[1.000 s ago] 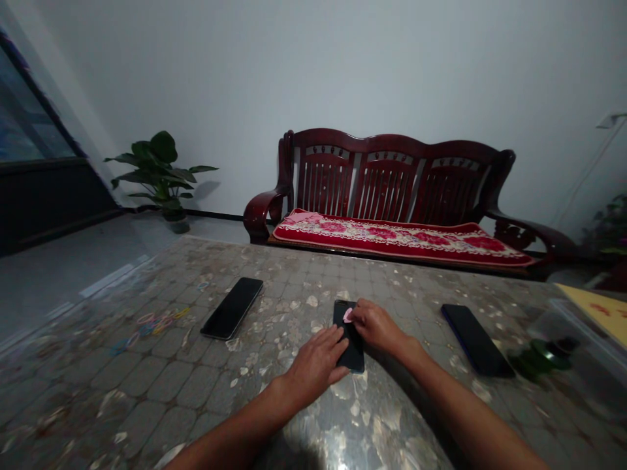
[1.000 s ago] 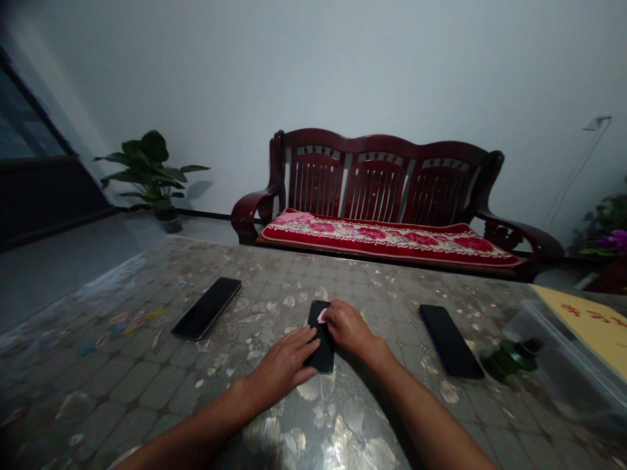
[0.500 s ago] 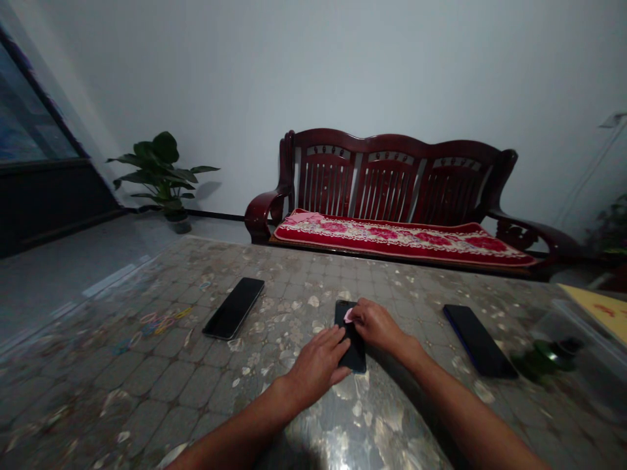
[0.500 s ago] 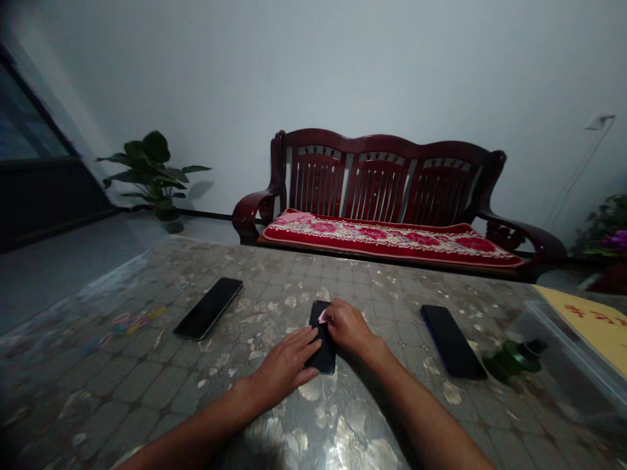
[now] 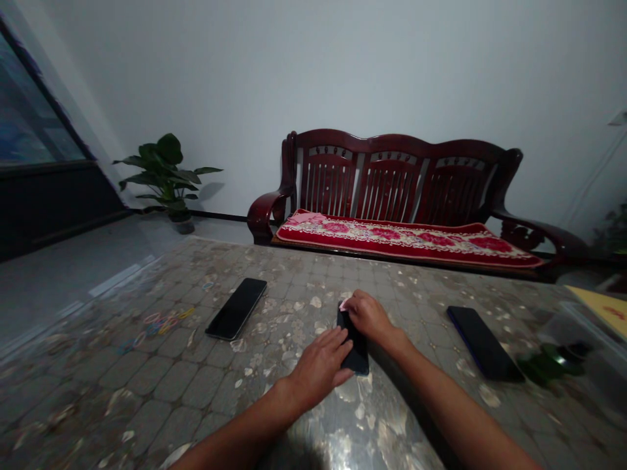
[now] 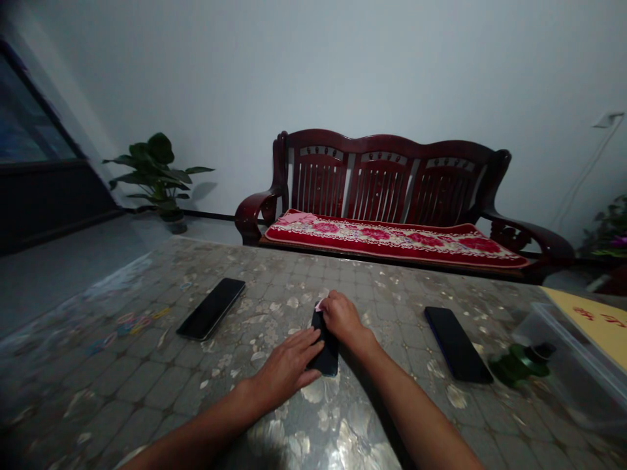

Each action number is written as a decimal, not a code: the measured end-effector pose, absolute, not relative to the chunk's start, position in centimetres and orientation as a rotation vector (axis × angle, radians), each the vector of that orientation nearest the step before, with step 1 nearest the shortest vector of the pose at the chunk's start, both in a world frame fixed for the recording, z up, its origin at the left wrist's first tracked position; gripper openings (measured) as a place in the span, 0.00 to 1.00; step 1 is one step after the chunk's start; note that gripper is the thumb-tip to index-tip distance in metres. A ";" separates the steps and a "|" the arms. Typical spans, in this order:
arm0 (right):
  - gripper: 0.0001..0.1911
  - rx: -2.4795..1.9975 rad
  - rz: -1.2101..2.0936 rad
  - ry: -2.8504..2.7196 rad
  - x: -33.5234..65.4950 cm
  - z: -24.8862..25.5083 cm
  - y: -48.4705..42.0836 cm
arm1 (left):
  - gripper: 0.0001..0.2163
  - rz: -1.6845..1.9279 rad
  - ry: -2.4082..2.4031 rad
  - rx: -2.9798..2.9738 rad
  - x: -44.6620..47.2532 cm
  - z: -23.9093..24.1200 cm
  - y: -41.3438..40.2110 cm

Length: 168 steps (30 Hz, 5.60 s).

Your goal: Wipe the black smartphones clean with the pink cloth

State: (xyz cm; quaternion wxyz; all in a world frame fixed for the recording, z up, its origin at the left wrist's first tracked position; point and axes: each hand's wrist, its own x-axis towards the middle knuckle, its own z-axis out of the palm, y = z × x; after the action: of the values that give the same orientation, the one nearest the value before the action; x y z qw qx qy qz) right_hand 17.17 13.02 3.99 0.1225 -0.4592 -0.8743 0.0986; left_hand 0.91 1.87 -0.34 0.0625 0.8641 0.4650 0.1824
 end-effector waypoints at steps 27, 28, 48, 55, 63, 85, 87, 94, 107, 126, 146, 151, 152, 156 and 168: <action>0.16 -1.377 0.236 -2.513 16.9 4.1 13.9 | 0.26 0.540 1.424 2.627 1.0 -0.5 1.9; 0.16 -1.379 0.230 -2.502 17.0 4.0 13.9 | 0.26 0.531 1.427 2.630 1.0 -0.5 1.9; 0.15 -1.187 0.378 -2.634 17.6 3.9 12.5 | 0.26 0.570 1.412 2.629 0.9 -0.8 2.0; 0.17 -1.409 0.224 -2.529 17.0 4.3 13.5 | 0.25 0.579 1.404 2.651 0.8 -1.0 2.0; 0.16 -1.107 0.477 -2.630 16.6 3.9 13.2 | 0.24 0.604 1.406 2.636 1.0 -0.9 2.0; 0.15 -1.187 0.401 -2.515 18.3 3.5 13.4 | 0.24 0.582 1.412 2.636 0.9 -0.7 1.8; 0.15 -1.070 0.464 -2.554 18.3 3.4 12.8 | 0.24 0.597 1.404 2.629 0.9 -0.5 1.8; 0.15 -1.207 0.337 -2.553 19.3 3.6 13.7 | 0.23 0.598 1.402 2.622 0.8 -0.6 1.8; 0.15 -1.123 0.375 -2.579 19.7 3.8 12.8 | 0.23 0.613 1.398 2.626 0.9 -0.3 1.8; 0.17 -1.231 0.347 -2.505 20.6 3.5 12.9 | 0.25 0.571 1.428 2.646 0.9 0.5 1.5; 0.16 -1.311 0.380 -2.572 20.0 4.4 11.6 | 0.25 0.579 1.437 2.665 0.9 -0.1 1.7; 0.17 -1.549 0.255 -2.468 18.9 4.6 13.0 | 0.24 0.570 1.439 2.681 0.9 -0.1 1.7; 0.17 -1.546 0.252 -2.474 18.4 4.6 13.0 | 0.24 0.568 1.441 2.681 1.0 -0.1 1.7; 0.16 -1.419 0.288 -2.564 16.5 4.5 12.6 | 0.25 0.547 1.446 2.685 1.0 0.2 1.6; 0.16 -1.545 0.189 -2.557 17.7 4.7 13.8 | 0.25 0.556 1.445 2.704 0.9 -0.3 1.7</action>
State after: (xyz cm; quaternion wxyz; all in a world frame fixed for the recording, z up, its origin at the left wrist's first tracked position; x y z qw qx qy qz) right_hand 17.71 13.77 4.72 0.0739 -0.5146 -0.8519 0.0631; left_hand 0.94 1.71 -0.29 0.0127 0.8678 0.4636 0.1784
